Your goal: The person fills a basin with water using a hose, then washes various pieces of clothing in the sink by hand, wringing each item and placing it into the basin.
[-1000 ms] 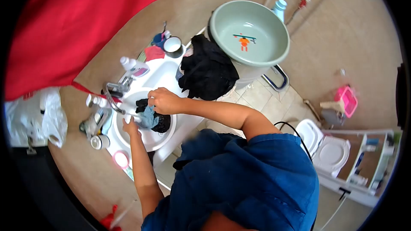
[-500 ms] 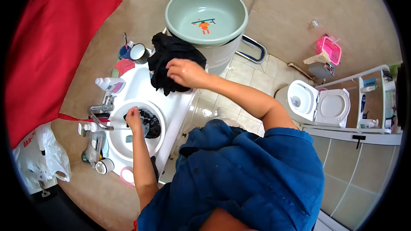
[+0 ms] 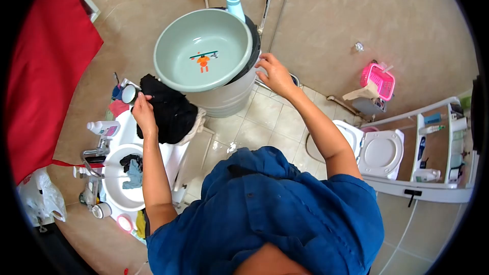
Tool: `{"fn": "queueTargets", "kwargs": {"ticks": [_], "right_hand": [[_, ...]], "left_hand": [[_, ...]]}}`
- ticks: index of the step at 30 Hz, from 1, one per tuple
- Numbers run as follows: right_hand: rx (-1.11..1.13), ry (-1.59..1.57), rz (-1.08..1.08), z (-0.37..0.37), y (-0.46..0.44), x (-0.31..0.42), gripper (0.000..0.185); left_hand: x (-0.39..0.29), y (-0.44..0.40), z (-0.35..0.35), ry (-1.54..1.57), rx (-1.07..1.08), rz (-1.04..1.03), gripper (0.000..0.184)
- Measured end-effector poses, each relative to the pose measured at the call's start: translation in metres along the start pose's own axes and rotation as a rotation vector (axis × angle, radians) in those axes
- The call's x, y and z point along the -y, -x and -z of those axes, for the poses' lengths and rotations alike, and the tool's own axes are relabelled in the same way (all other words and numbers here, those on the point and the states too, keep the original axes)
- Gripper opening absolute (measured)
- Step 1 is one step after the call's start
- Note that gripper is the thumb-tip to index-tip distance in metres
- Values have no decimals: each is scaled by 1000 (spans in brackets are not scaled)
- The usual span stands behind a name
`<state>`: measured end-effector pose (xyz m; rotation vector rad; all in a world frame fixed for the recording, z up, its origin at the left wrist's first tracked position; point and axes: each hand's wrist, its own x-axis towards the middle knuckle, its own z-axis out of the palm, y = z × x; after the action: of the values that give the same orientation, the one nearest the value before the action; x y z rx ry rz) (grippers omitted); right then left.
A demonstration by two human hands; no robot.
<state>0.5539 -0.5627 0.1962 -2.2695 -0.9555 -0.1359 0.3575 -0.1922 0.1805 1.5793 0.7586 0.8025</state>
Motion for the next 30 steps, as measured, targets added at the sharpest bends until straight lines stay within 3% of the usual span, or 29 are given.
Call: {"fn": "queueTargets", "kwargs": {"ticks": [4,8,17,21,26,30], "right_hand": [[55,94,-164,35,-9,-74,26],[96,268,-137,46,-39,-148,39],[13,729,-64,53,-160,-252,49],[26,952,-13,71,-232,-285,45],[-66,1168,244,82,-310,-336,38],[92,1392,336,78,-348,-367,39]], "left_hand": [[-19,-11,-60,-77,14,-41,31],[8,-35,-99,-257,141,-8,23],[-2,-72,-180,-207,323,109,28],[3,-89,-194,-194,366,152,27],[4,-86,-188,-140,247,194,29],[-6,-59,-172,-114,13,169,27]]}}
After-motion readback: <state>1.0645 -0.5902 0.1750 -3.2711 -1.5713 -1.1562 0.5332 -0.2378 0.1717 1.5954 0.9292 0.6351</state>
